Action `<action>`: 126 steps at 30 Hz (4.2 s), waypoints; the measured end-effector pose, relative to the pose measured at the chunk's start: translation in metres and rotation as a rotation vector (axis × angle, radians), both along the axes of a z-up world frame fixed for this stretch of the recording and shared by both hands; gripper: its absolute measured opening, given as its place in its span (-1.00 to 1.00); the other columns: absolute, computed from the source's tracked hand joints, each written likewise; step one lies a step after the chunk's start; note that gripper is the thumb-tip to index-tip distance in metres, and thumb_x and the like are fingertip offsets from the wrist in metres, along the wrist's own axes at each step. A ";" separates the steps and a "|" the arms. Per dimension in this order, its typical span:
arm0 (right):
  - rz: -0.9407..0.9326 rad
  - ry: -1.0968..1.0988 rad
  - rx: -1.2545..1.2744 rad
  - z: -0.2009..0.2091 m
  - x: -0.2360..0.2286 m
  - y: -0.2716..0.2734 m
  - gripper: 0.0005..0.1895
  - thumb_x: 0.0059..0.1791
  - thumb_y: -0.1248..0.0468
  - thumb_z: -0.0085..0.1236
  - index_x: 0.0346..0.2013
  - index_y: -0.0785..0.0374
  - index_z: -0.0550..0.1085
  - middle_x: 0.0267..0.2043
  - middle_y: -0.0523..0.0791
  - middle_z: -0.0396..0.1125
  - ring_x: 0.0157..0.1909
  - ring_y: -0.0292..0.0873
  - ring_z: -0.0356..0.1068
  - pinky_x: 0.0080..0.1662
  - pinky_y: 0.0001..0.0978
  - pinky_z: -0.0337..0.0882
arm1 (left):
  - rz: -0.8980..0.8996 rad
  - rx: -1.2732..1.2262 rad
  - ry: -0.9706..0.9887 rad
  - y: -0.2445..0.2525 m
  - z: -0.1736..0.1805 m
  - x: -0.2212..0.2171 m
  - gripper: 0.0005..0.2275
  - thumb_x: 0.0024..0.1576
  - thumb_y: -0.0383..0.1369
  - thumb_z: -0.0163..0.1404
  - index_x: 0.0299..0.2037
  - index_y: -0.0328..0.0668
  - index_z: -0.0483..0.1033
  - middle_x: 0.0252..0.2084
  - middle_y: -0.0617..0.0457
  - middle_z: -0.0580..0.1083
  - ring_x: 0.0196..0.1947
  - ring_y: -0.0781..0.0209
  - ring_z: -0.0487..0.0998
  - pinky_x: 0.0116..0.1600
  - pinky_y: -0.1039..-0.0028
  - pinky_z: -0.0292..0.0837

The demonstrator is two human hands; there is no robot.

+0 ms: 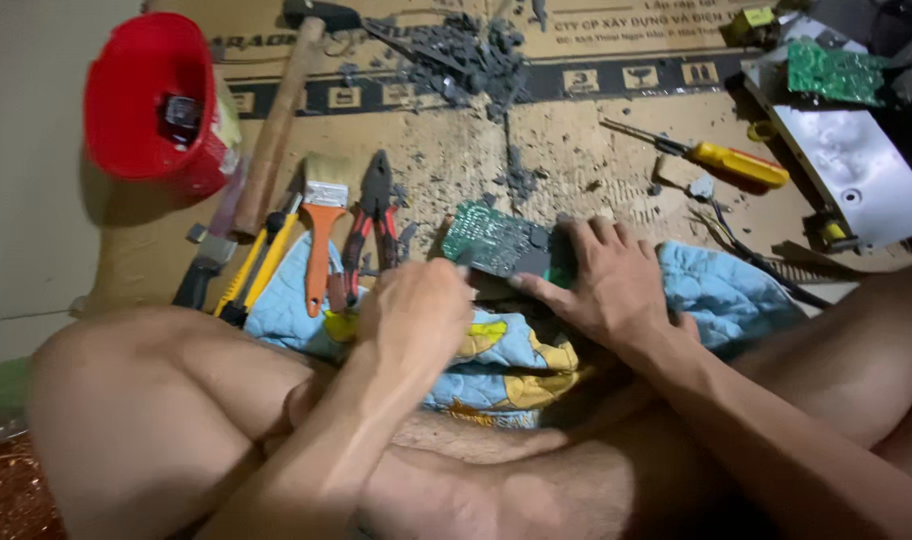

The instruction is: The person scrapes a green circuit board with a yellow utility knife to remove a dark coating. They hold the board steady with their left hand while scraping with their right hand, occasionally turning the board to access different areas.

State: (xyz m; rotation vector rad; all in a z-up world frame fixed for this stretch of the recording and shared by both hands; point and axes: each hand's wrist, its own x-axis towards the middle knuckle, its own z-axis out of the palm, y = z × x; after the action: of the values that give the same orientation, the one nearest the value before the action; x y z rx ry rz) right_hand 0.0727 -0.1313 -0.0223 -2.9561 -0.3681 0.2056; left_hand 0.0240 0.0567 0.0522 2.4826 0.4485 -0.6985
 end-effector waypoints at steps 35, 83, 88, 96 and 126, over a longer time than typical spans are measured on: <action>-0.031 -0.071 -0.037 -0.021 0.000 0.000 -0.07 -0.18 -0.65 -0.13 0.14 -0.05 0.31 -0.02 -0.17 0.22 0.12 -0.08 0.28 0.08 -0.10 0.25 | -0.062 0.113 0.154 -0.003 0.004 0.010 -0.58 0.32 -0.25 -0.40 0.05 -0.18 0.58 0.09 -0.08 0.56 0.19 -0.05 0.52 0.20 0.02 0.45; -0.046 -0.078 0.000 -0.017 -0.002 0.003 -0.08 -0.16 -0.61 -0.06 0.12 0.01 0.35 -0.04 -0.13 0.26 0.12 -0.04 0.30 0.06 -0.07 0.29 | -0.220 0.124 0.110 -0.003 -0.016 0.043 -0.65 0.28 -0.24 -0.22 -0.06 -0.26 0.63 -0.07 -0.20 0.59 0.06 -0.17 0.58 0.08 -0.02 0.51; -0.030 -0.107 0.018 -0.029 0.001 0.000 -0.05 -0.22 -0.65 -0.06 0.10 -0.02 0.34 -0.05 -0.17 0.22 0.10 -0.05 0.28 0.04 -0.06 0.27 | 0.048 -0.246 0.079 0.027 -0.085 0.068 -0.59 0.24 -0.11 -0.23 -0.42 -0.29 0.52 -0.73 0.01 0.35 -0.79 0.06 0.41 -0.60 0.26 0.31; -0.043 -0.040 -0.024 -0.022 0.001 0.001 -0.04 -0.20 -0.66 -0.10 0.11 0.00 0.33 -0.04 -0.16 0.22 0.11 -0.06 0.27 0.07 -0.09 0.25 | -0.200 0.124 0.163 -0.005 -0.027 0.045 -0.62 0.29 -0.22 -0.28 0.11 -0.20 0.54 0.16 -0.13 0.49 0.22 -0.23 0.47 0.16 -0.03 0.47; -0.035 -0.114 -0.020 -0.033 0.002 -0.002 -0.04 -0.21 -0.68 -0.13 0.09 -0.02 0.34 -0.07 -0.16 0.22 0.07 -0.06 0.28 0.04 -0.09 0.25 | -0.346 0.311 0.056 -0.014 -0.040 0.045 -0.71 0.19 -0.44 -0.21 -0.18 -0.18 0.67 -0.20 -0.14 0.60 -0.05 -0.18 0.63 -0.07 -0.07 0.55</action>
State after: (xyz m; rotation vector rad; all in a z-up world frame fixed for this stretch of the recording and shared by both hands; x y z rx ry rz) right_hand 0.0752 -0.1331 -0.0551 -2.9998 -0.3301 0.0364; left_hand 0.0686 0.0423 0.0126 2.8791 0.1534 -0.8914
